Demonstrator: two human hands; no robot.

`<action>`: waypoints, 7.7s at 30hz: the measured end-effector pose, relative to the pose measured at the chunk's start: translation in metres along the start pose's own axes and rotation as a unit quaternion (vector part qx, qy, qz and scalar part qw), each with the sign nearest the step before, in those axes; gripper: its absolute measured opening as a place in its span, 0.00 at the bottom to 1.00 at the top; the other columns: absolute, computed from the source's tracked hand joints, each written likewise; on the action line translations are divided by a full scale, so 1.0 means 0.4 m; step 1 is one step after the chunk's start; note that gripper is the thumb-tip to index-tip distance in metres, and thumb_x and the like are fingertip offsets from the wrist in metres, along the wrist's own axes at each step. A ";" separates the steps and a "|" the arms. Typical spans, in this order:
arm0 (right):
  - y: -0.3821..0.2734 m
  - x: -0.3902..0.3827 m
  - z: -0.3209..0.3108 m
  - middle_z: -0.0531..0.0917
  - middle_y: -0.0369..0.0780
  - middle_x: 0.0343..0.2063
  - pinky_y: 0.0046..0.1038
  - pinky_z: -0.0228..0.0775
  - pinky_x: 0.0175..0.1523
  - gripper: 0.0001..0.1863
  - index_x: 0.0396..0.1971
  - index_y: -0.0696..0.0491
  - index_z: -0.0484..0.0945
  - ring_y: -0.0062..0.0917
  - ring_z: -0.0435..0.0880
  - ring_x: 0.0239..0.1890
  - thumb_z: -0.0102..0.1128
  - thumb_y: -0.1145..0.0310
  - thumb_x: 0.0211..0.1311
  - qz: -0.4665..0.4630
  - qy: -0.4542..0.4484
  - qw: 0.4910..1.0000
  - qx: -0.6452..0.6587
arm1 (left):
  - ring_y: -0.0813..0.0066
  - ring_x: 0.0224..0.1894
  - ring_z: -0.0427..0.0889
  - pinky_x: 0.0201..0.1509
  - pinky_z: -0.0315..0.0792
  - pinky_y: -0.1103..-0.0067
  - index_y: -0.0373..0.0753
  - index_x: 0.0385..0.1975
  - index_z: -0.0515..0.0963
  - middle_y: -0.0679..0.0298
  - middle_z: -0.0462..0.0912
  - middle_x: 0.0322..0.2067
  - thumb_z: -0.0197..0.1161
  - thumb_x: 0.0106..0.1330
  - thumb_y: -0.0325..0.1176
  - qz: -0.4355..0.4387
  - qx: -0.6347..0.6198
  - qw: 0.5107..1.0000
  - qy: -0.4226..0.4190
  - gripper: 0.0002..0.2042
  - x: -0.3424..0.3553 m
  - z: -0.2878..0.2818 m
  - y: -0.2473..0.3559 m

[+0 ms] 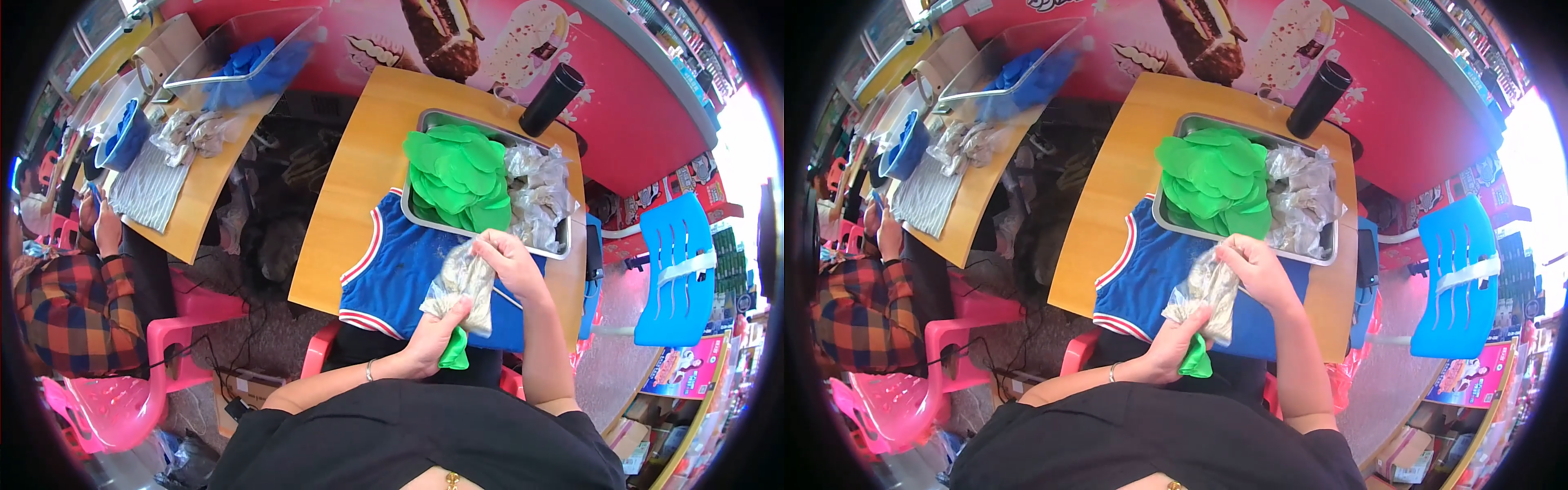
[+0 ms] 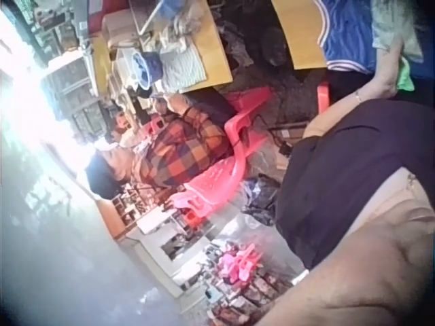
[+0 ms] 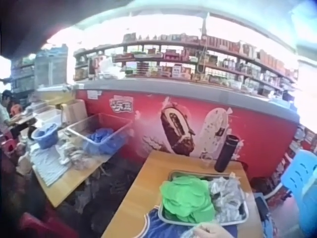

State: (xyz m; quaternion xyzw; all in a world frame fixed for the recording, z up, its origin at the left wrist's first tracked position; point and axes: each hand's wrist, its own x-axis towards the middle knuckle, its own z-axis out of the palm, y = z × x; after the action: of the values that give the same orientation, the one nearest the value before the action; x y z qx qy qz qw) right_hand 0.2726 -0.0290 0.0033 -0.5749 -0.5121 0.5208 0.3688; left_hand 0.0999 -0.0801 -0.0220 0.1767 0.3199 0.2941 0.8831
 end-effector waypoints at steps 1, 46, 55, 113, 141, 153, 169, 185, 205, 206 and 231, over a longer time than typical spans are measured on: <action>-0.001 -0.007 -0.001 0.73 0.29 0.23 0.15 0.60 0.31 0.11 0.25 0.54 0.73 0.10 0.68 0.25 0.51 0.63 0.63 0.001 0.000 1.000 0.001 | 0.86 0.25 0.71 0.26 0.67 0.86 0.44 0.43 0.70 0.73 0.74 0.30 0.57 0.63 0.40 0.010 -0.003 1.000 0.015 0.12 -0.004 0.008 0.005; 0.040 -0.059 0.026 0.80 0.37 0.36 0.21 0.71 0.43 0.11 0.40 0.57 0.72 0.17 0.79 0.36 0.56 0.74 0.57 0.004 0.097 0.930 0.354 | 0.88 0.37 0.73 0.40 0.67 0.86 0.36 0.47 0.70 0.69 0.77 0.40 0.59 0.62 0.32 0.053 0.110 0.992 -0.018 0.15 -0.005 -0.001 -0.008; 0.097 -0.023 0.012 0.77 0.38 0.42 0.18 0.68 0.44 0.13 0.43 0.54 0.68 0.18 0.76 0.39 0.53 0.74 0.57 -0.007 0.052 0.945 0.322 | 0.84 0.41 0.74 0.43 0.69 0.84 0.34 0.48 0.69 0.67 0.76 0.41 0.60 0.60 0.30 0.094 0.080 0.992 -0.040 0.17 0.009 0.002 0.025; 0.009 -0.076 0.115 0.78 0.33 0.25 0.18 0.65 0.28 0.08 0.33 0.58 0.76 0.13 0.74 0.23 0.58 0.71 0.56 -0.015 0.084 0.989 0.119 | 0.84 0.31 0.75 0.38 0.69 0.86 0.33 0.31 0.78 0.67 0.78 0.30 0.60 0.61 0.32 0.222 0.177 0.958 0.023 0.08 0.044 -0.145 0.158; 0.022 -0.054 0.116 0.79 0.33 0.27 0.20 0.67 0.37 0.09 0.35 0.57 0.75 0.13 0.73 0.30 0.59 0.72 0.55 -0.033 0.037 0.998 0.048 | 0.83 0.33 0.74 0.35 0.69 0.87 0.31 0.28 0.80 0.65 0.76 0.31 0.62 0.58 0.25 0.258 0.265 0.929 0.024 0.04 0.053 -0.122 0.146; 0.031 -0.054 0.102 0.78 0.31 0.24 0.18 0.65 0.33 0.08 0.33 0.58 0.75 0.11 0.72 0.27 0.60 0.74 0.52 -0.008 -0.008 0.998 0.059 | 0.86 0.29 0.70 0.31 0.63 0.88 0.33 0.27 0.80 0.70 0.71 0.26 0.62 0.59 0.28 0.230 0.170 0.957 0.045 0.05 0.064 -0.106 0.113; 0.042 -0.070 0.112 0.77 0.30 0.24 0.19 0.65 0.32 0.08 0.33 0.58 0.77 0.10 0.70 0.27 0.58 0.70 0.56 0.020 -0.009 0.998 0.052 | 0.86 0.29 0.70 0.32 0.63 0.88 0.32 0.28 0.80 0.70 0.71 0.26 0.61 0.59 0.27 0.224 0.155 0.961 0.054 0.05 0.056 -0.084 0.109; 0.048 -0.074 0.105 0.73 0.29 0.21 0.12 0.56 0.24 0.09 0.32 0.55 0.75 0.08 0.65 0.21 0.51 0.64 0.63 0.049 -0.011 0.985 0.166 | 0.87 0.29 0.71 0.32 0.65 0.88 0.33 0.29 0.79 0.70 0.72 0.26 0.60 0.60 0.28 0.217 0.099 0.970 0.042 0.05 0.052 -0.073 0.092; 0.064 -0.078 0.144 0.76 0.35 0.34 0.18 0.67 0.42 0.08 0.34 0.58 0.75 0.15 0.74 0.36 0.61 0.74 0.54 -0.036 0.046 0.994 0.096 | 0.88 0.30 0.71 0.34 0.65 0.87 0.36 0.28 0.76 0.72 0.74 0.26 0.59 0.61 0.28 0.207 0.091 0.970 0.085 0.03 0.063 -0.092 0.073; 0.056 -0.051 0.131 0.76 0.36 0.34 0.18 0.67 0.42 0.08 0.35 0.59 0.76 0.15 0.74 0.36 0.60 0.74 0.54 -0.069 0.043 0.992 0.101 | 0.89 0.30 0.71 0.34 0.64 0.88 0.36 0.27 0.76 0.72 0.74 0.26 0.58 0.61 0.27 0.206 0.072 0.972 0.091 0.03 0.081 -0.096 0.081; -0.007 -0.037 0.142 0.78 0.42 0.34 0.21 0.69 0.38 0.02 0.27 0.60 0.77 0.22 0.77 0.35 0.59 0.79 0.52 -0.152 0.161 0.975 0.015 | 0.86 0.33 0.72 0.38 0.66 0.86 0.36 0.29 0.76 0.70 0.74 0.29 0.57 0.62 0.26 0.227 -0.005 0.973 0.035 0.03 0.083 -0.037 0.127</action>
State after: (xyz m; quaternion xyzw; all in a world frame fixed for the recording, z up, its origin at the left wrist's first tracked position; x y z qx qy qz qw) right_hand 0.2177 -0.0492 -0.0013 -0.5610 -0.5194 0.3666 0.5302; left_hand 0.0900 -0.0184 -0.0227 0.2297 0.3003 0.4946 0.7826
